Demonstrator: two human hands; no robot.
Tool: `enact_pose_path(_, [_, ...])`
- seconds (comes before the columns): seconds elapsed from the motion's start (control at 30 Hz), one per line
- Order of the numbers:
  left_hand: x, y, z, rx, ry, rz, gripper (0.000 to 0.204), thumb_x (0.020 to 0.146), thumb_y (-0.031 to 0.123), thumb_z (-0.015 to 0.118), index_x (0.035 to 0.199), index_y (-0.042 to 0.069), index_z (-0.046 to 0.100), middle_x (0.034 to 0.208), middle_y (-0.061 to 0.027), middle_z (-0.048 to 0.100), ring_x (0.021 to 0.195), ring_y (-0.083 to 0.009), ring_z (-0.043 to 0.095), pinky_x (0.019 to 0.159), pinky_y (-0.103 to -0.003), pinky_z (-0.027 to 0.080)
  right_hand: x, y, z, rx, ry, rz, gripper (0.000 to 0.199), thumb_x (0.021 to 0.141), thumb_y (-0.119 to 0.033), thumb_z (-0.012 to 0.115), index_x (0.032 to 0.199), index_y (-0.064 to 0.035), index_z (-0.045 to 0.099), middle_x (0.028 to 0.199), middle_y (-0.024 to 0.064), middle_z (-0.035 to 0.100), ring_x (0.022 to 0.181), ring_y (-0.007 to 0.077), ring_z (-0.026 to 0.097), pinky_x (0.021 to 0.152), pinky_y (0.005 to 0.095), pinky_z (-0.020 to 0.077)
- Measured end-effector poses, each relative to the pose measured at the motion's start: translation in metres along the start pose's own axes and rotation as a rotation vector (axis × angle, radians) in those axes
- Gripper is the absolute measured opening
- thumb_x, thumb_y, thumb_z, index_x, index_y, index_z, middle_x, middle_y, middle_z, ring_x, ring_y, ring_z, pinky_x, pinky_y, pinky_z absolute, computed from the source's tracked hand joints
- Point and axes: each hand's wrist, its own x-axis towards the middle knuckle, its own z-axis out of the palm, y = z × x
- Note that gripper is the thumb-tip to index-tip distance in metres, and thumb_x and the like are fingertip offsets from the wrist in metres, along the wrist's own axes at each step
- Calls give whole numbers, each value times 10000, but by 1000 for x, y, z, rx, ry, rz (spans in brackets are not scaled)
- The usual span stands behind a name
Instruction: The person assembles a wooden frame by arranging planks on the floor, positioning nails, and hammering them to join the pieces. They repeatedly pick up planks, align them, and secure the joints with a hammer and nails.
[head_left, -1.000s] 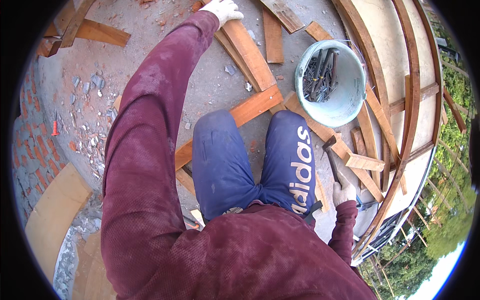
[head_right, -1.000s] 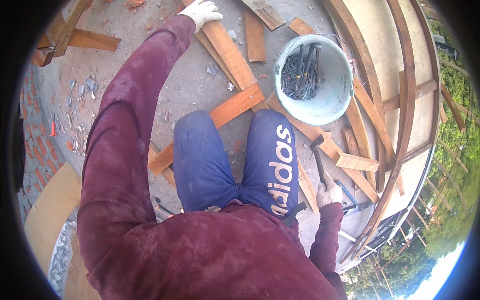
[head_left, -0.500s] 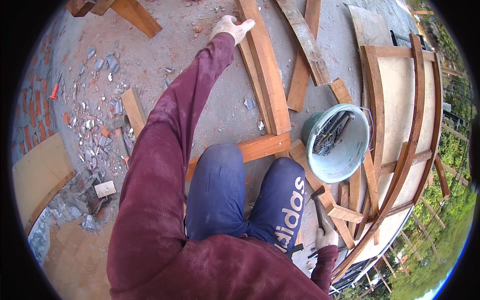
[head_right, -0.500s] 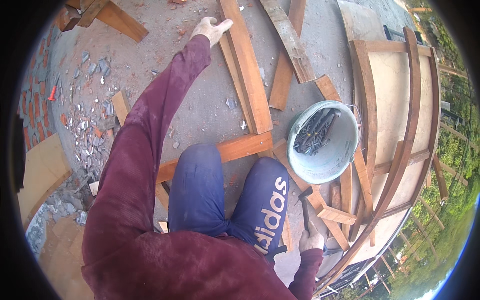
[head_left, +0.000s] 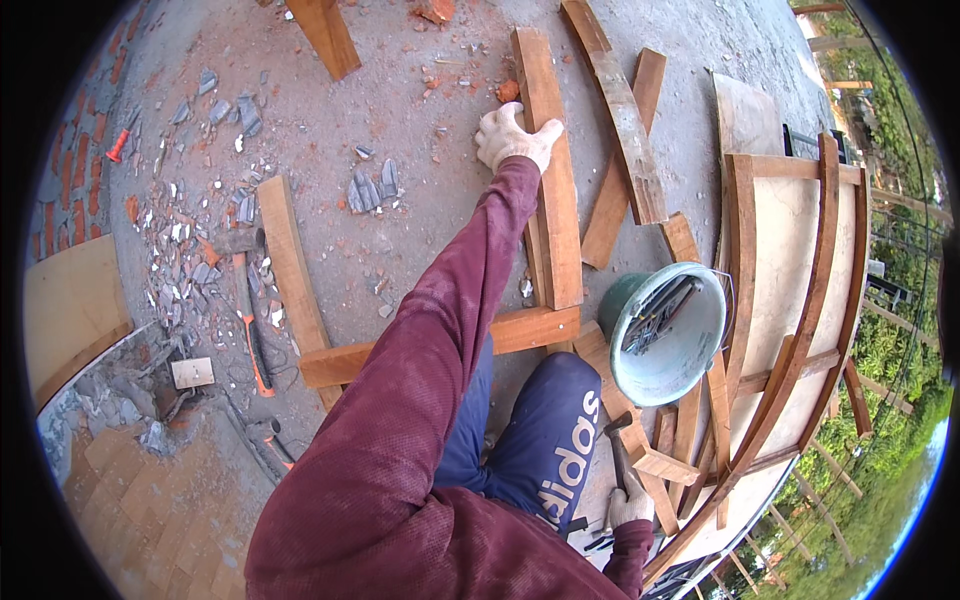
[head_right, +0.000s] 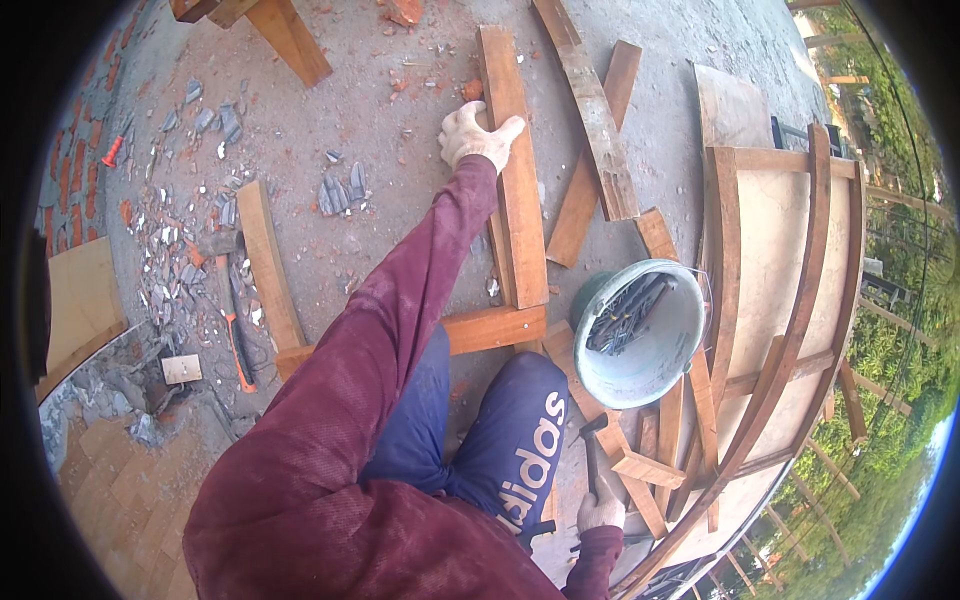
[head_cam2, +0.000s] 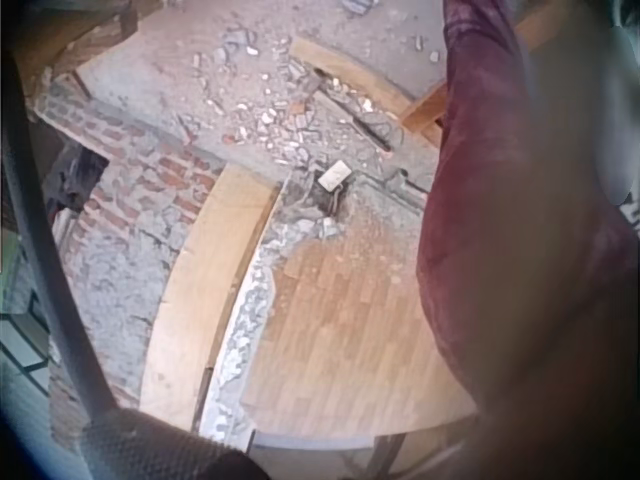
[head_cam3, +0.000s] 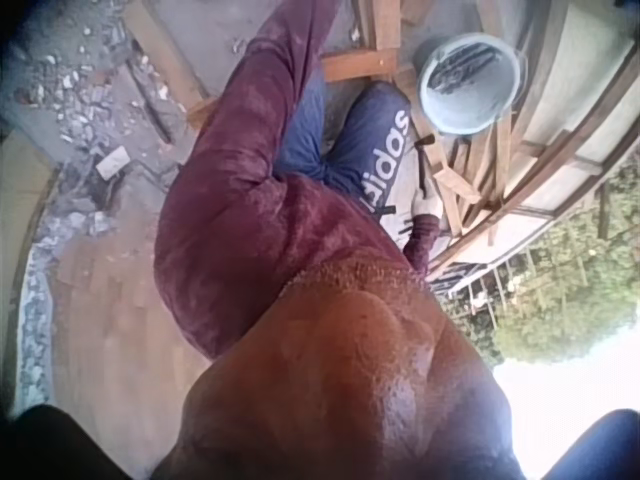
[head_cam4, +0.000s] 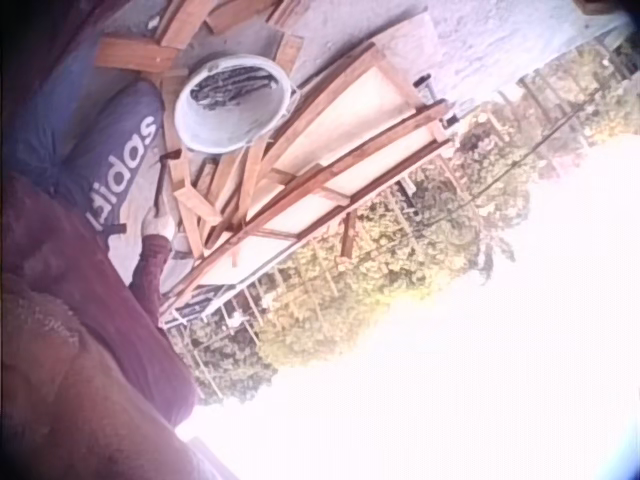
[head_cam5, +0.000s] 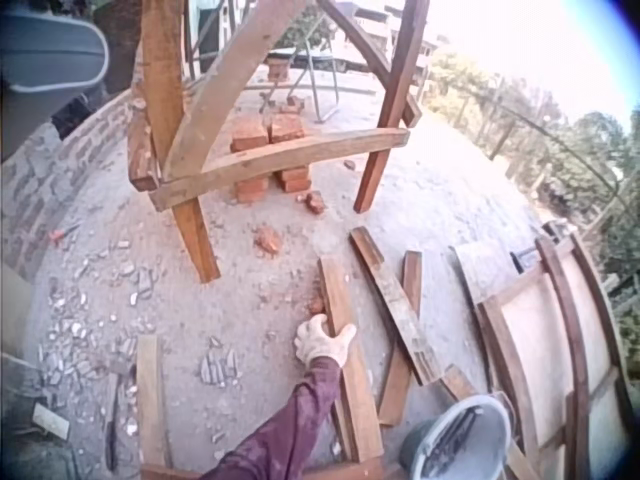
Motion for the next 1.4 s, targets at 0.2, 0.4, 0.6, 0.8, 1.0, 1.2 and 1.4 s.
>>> enact_pose_path(0.2, [23,5,-12,98,-80,61,912,665,594,882,1408,199,532,1462,-99,494,1369,-345,446,1138,-467,419,0,-6,-8,12,-9,20,449,854,-134,621,1271,17,690,1165,288,716,1143,390,698,1026,426,522])
enact_pose_path(0.4, [80,10,-41,186,-33,508,950,743,481,865,1546,274,403,1552,-120,451,1429,-342,420,1157,-517,412,1,-2,-11,14,1,-13,428,864,-140,623,1254,19,698,1119,285,726,1086,390,719,994,430,538])
enact_pose_path(0.6, [128,54,-79,1216,-233,1573,1055,734,145,881,1606,338,321,1620,-27,399,1530,-253,323,1262,-465,300,2,-2,-14,17,18,-62,422,874,-132,610,1262,16,684,1096,273,731,1057,403,720,948,441,555])
enact_pose_path(0.8, [131,68,-57,1326,-417,1680,1113,709,213,930,1614,329,293,1623,-38,401,1502,-266,382,1251,-466,318,2,-18,-23,-23,-87,-26,470,886,-124,566,1321,40,640,1219,301,685,1140,427,677,998,461,527])
enact_pose_path(1.0, [143,101,-52,1220,-612,1851,857,674,335,862,1455,197,540,1250,-94,626,1173,-313,599,952,-497,492,2,-28,-25,-6,-89,16,476,886,-125,565,1331,26,640,1165,303,697,1068,442,697,944,475,548])
enact_pose_path(1.2, [144,112,-41,1146,-702,1918,786,605,291,870,1345,175,630,1287,-125,631,1180,-337,609,983,-494,499,-1,-20,-15,50,-31,-17,480,884,-121,563,1338,21,635,1127,306,702,1026,449,704,900,491,556])
enact_pose_path(1.4, [161,100,-25,1012,-797,1888,705,563,237,866,1236,165,669,1177,-123,679,1131,-342,638,974,-491,513,-2,-32,-16,33,-55,18,501,889,-124,548,1366,17,614,1123,309,701,996,467,700,874,510,557])
